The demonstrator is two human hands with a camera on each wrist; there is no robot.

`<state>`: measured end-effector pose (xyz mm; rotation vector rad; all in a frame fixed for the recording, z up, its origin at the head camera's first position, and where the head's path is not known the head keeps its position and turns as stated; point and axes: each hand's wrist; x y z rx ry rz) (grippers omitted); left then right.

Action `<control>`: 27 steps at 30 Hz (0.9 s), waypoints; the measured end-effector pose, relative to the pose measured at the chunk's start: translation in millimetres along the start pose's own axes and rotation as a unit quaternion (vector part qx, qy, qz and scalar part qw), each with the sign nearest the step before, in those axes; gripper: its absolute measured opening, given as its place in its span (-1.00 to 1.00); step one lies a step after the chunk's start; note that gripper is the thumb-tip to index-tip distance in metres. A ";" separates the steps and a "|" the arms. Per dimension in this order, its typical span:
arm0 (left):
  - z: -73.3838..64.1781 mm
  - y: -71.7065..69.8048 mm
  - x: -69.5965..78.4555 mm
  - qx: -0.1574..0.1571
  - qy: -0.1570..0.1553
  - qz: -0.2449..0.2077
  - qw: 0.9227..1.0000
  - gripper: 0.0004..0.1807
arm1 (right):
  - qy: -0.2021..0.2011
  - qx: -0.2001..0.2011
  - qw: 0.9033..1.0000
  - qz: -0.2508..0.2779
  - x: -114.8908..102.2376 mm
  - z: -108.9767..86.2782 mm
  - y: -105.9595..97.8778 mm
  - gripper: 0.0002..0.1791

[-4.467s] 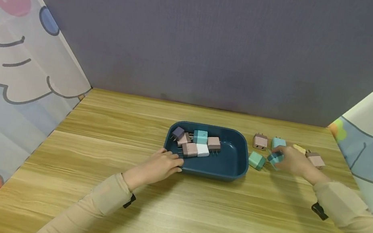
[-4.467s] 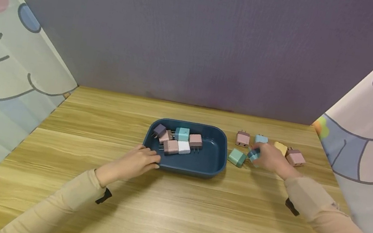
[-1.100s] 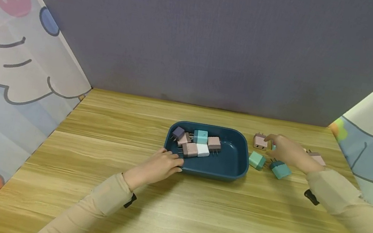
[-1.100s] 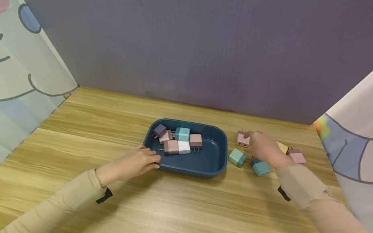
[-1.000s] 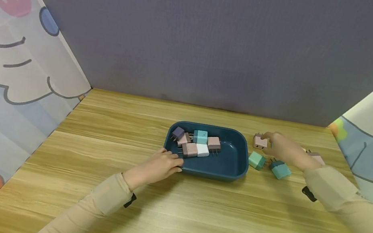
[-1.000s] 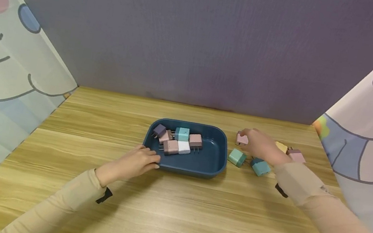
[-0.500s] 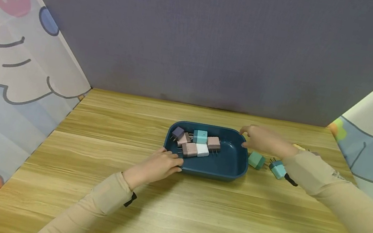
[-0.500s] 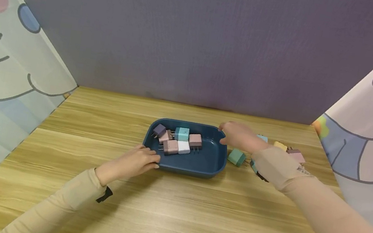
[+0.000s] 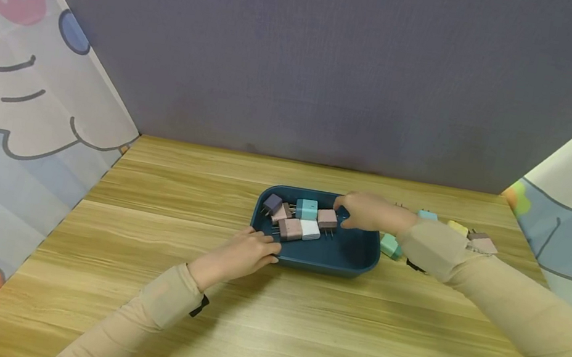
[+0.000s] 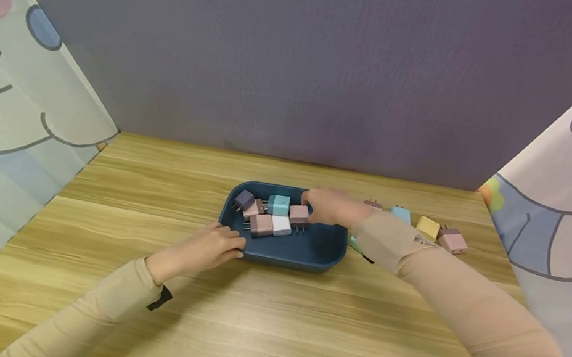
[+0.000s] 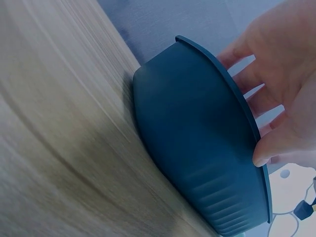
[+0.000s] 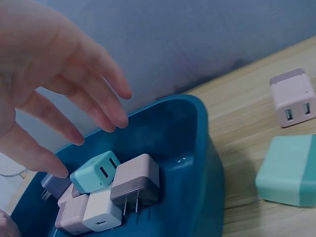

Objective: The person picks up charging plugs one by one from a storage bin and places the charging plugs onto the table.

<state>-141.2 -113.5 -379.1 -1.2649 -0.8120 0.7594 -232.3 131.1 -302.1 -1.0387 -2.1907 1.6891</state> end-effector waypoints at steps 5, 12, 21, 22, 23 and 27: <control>-0.5 -0.8 -0.4 0.002 0.004 -0.006 1.000 -0.92 | -0.018 -0.004 1.000 0.007 -7.6 11.2 -0.8 -0.56; -0.1 -2.0 -0.4 -0.001 0.006 -0.006 1.000 -0.92 | -0.045 -0.009 0.999 0.002 -20.2 26.7 0.5 -0.57; 0.5 -3.0 -0.3 -0.003 0.011 -0.007 1.000 -0.92 | -0.049 -0.044 0.998 -0.008 -29.1 46.4 5.3 -0.58; 0.4 -3.1 -0.3 -0.004 0.010 -0.007 1.000 -0.92 | -0.050 -0.043 0.998 -0.009 -29.9 47.7 5.7 -0.58; 0.3 -3.2 -0.3 -0.004 0.010 -0.007 1.000 -0.91 | -0.052 -0.042 0.998 -0.012 -30.7 48.8 6.1 -0.58; -0.2 -3.4 -0.5 -0.003 0.011 -0.004 1.000 -0.90 | -0.069 -0.033 0.997 -0.011 -33.5 53.1 8.3 -0.58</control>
Point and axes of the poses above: each hand's wrist, its own z-axis towards the middle knuckle, its own y-axis out of the palm, x = y × z, and after that the axes turned 15 degrees about -y, right-handed
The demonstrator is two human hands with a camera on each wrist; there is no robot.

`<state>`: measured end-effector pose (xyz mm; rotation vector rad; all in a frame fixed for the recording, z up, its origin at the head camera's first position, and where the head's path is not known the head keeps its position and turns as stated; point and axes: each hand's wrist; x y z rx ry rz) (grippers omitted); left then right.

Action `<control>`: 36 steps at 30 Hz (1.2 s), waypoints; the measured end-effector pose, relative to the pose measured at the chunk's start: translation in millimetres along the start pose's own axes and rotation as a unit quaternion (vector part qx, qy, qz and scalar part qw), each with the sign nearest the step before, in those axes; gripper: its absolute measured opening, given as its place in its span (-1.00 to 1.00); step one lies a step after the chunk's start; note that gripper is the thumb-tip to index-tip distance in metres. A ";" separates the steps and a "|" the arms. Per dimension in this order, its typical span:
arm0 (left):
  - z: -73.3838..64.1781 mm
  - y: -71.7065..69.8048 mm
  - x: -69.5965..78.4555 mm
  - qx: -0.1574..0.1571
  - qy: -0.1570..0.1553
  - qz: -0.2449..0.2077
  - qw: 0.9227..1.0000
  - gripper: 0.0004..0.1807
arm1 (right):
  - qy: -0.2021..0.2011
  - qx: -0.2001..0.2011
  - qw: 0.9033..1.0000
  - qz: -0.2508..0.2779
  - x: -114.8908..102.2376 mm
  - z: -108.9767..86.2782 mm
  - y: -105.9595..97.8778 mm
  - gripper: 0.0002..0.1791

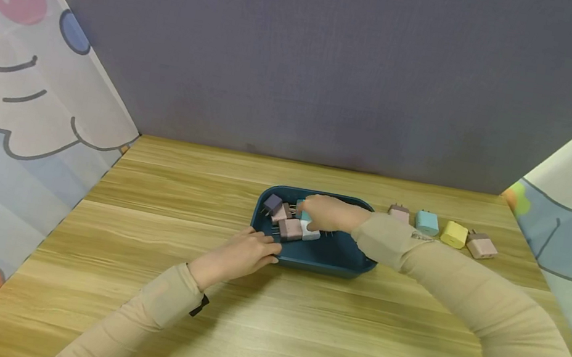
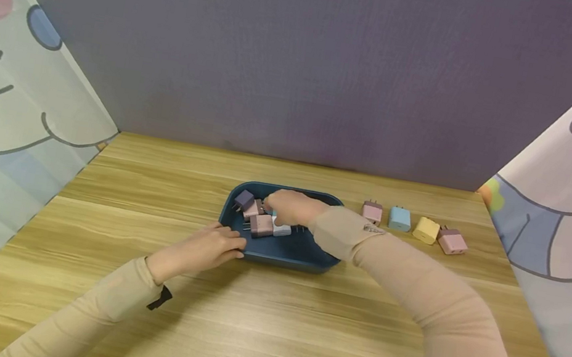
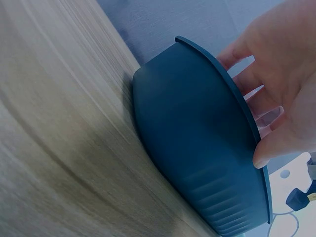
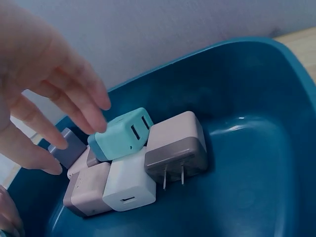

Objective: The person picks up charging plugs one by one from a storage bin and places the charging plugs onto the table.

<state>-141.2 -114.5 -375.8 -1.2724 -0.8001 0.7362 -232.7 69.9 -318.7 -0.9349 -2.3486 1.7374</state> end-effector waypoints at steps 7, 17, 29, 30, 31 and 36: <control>-0.9 -0.1 0.2 -0.006 -0.002 -0.003 1.000 -0.92 | -0.038 0.023 0.999 0.020 -3.8 11.2 6.2 -0.60; -0.6 0.2 -0.4 0.001 0.002 -0.003 1.000 -0.91 | -0.050 0.046 0.998 0.006 -3.6 24.2 16.4 -0.63; -1.0 0.3 -0.2 0.009 0.003 0.004 1.000 -0.90 | -0.056 0.031 0.998 0.007 -4.8 32.9 20.8 -0.60; -1.0 0.6 -0.3 0.009 0.004 0.005 1.000 -0.90 | -0.054 0.029 0.998 0.007 -5.0 33.6 21.1 -0.59; -1.0 0.9 -0.3 0.009 0.004 0.005 1.000 -0.90 | -0.053 0.026 0.998 0.005 -5.3 34.6 21.5 -0.61; -1.4 2.2 -0.6 0.009 0.004 0.007 1.000 -0.90 | -0.045 0.018 0.999 -0.005 -6.3 40.1 23.9 -0.80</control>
Point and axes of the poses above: each hand's wrist, its own z-axis towards the middle knuckle, its own y-axis out of the palm, x = y × z, and after that the axes turned 15 degrees about -y, right-handed
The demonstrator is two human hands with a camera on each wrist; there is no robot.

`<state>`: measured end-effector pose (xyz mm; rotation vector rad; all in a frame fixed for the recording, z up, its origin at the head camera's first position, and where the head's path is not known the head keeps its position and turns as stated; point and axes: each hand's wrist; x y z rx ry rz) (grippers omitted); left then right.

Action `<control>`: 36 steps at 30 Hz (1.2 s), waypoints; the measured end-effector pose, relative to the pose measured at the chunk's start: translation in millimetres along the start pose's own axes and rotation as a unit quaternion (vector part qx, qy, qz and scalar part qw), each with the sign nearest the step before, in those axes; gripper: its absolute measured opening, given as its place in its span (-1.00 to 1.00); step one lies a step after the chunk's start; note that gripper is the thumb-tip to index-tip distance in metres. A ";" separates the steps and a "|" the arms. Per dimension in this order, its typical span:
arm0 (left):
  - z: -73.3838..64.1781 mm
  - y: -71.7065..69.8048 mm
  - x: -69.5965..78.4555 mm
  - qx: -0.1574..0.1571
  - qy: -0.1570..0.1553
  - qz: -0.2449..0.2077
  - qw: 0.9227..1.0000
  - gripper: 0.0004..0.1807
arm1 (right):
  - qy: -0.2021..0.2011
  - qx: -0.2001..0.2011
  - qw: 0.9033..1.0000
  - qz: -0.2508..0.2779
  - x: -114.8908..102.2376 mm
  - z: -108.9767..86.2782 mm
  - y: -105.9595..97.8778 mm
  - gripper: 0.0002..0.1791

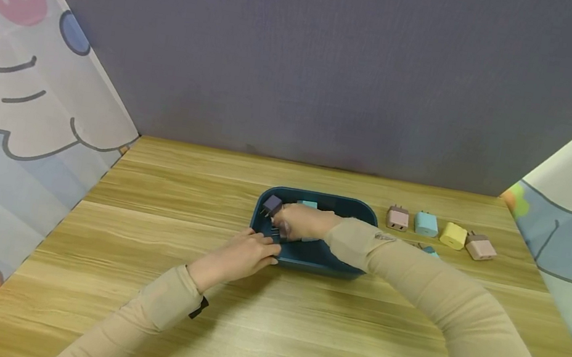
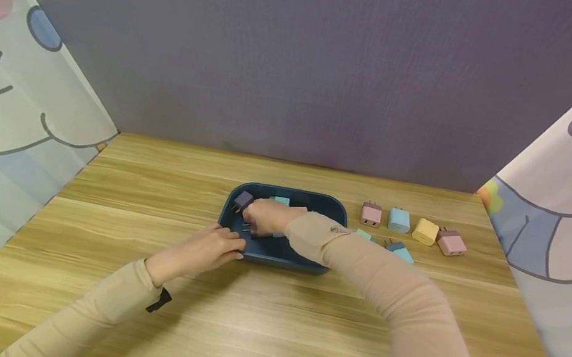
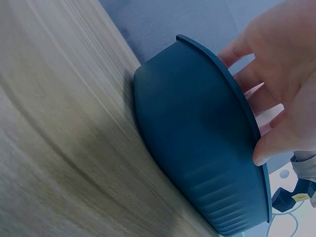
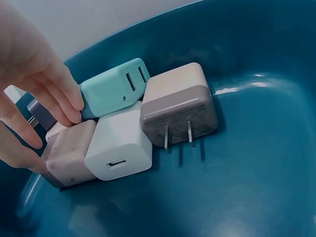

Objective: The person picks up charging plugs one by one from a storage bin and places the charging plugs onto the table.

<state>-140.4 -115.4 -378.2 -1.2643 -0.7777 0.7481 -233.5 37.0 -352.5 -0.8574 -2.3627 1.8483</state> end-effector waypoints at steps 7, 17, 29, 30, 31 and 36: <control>-0.7 0.0 0.0 0.001 0.001 -0.005 1.000 -0.92 | 0.007 -0.013 1.000 -0.005 -2.6 4.2 0.3 -0.75; -0.2 1.2 -0.2 0.006 -0.003 -0.006 1.000 -0.90 | -0.011 -0.008 1.000 -0.005 1.2 9.9 8.8 -0.83; 0.7 1.7 -0.1 0.012 0.005 -0.002 1.000 -0.90 | 0.001 -0.020 1.000 -0.002 1.5 12.5 14.8 -0.79; 0.8 1.8 -0.1 0.013 0.005 -0.002 1.000 -0.90 | 0.002 -0.020 1.000 -0.003 1.2 12.3 14.6 -0.79; 0.9 1.8 -0.1 0.015 0.006 -0.002 1.000 -0.90 | 0.001 -0.020 1.000 -0.003 0.9 12.0 14.2 -0.78; 0.3 1.1 -0.2 0.015 0.007 -0.005 1.000 -0.89 | -0.009 -0.005 1.000 -0.008 -0.4 9.6 10.9 -0.83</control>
Point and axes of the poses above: each hand's wrist, its own z-axis towards the middle knuckle, its own y-axis out of the palm, x = y × z, and after that the axes turned 15 degrees about -y, right-handed
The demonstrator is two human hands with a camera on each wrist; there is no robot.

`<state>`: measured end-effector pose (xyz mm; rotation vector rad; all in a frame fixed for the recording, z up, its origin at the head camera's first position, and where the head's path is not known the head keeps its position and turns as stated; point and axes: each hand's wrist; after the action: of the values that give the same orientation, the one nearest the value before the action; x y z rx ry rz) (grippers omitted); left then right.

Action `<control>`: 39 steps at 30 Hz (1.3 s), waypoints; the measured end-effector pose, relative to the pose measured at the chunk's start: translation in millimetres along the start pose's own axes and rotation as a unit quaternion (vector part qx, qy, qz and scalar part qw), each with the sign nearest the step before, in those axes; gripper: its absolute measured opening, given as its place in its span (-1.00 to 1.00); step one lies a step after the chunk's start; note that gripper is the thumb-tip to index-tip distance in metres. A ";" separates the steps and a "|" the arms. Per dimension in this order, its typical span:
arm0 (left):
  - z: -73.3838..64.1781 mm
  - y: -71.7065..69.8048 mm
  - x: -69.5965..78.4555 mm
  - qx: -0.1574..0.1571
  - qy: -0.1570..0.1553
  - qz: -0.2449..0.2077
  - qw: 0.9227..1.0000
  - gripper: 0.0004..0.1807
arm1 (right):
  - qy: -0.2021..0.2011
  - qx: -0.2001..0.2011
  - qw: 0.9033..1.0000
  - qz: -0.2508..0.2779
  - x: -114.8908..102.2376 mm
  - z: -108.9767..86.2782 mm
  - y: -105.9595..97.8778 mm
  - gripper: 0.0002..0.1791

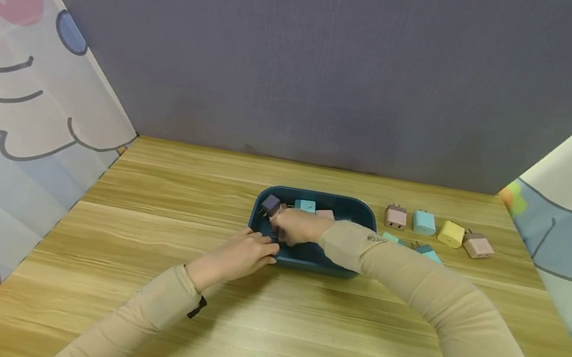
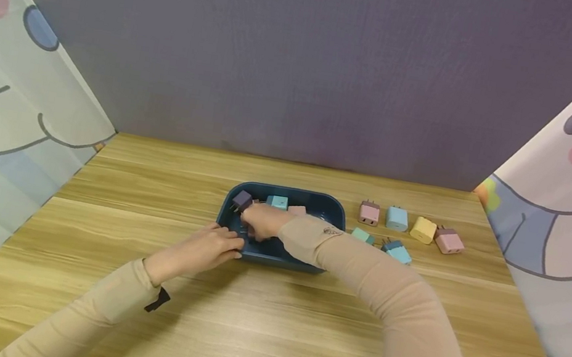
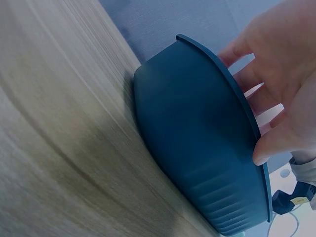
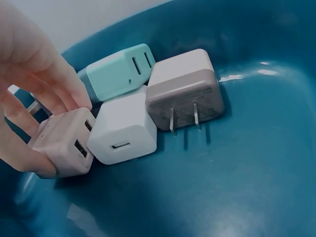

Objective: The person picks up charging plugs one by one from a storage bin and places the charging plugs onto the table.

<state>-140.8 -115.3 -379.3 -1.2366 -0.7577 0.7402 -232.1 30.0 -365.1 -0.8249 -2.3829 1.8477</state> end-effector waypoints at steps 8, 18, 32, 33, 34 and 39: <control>0.0 -0.7 -0.1 -0.007 -0.002 0.006 1.000 -0.90 | 0.007 0.011 1.000 0.017 -1.8 -5.5 -7.2 -0.62; 0.7 1.0 -1.1 -0.008 -0.003 -0.001 1.000 -0.91 | 0.021 0.010 1.000 0.001 -8.2 -20.1 -18.2 -0.54; -0.6 0.4 -1.5 -0.007 -0.003 -0.008 1.000 -0.90 | 0.034 0.031 0.999 0.015 -6.5 -40.9 -27.6 -0.56; -0.5 0.6 -1.5 -0.006 -0.004 -0.009 1.000 -0.90 | 0.034 0.031 0.999 0.015 -5.8 -42.5 -28.0 -0.55; -0.5 0.8 -1.5 -0.006 -0.005 -0.010 1.000 -0.90 | 0.034 0.032 0.999 0.017 -5.3 -44.3 -28.2 -0.55; -0.1 1.1 -1.2 -0.012 -0.012 -0.009 1.000 -0.91 | 0.029 0.038 0.999 0.008 -2.7 -54.5 -29.2 -0.58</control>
<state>-141.4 -116.1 -380.5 -1.2437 -0.7984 0.7333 -223.6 73.0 -321.4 -0.8805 -2.2642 1.8790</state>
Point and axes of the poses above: each hand's wrist, its own z-axis towards the middle knuckle, its own y-axis out of the palm, x = y × z, and after that the axes turned 15 degrees about -y, right-handed
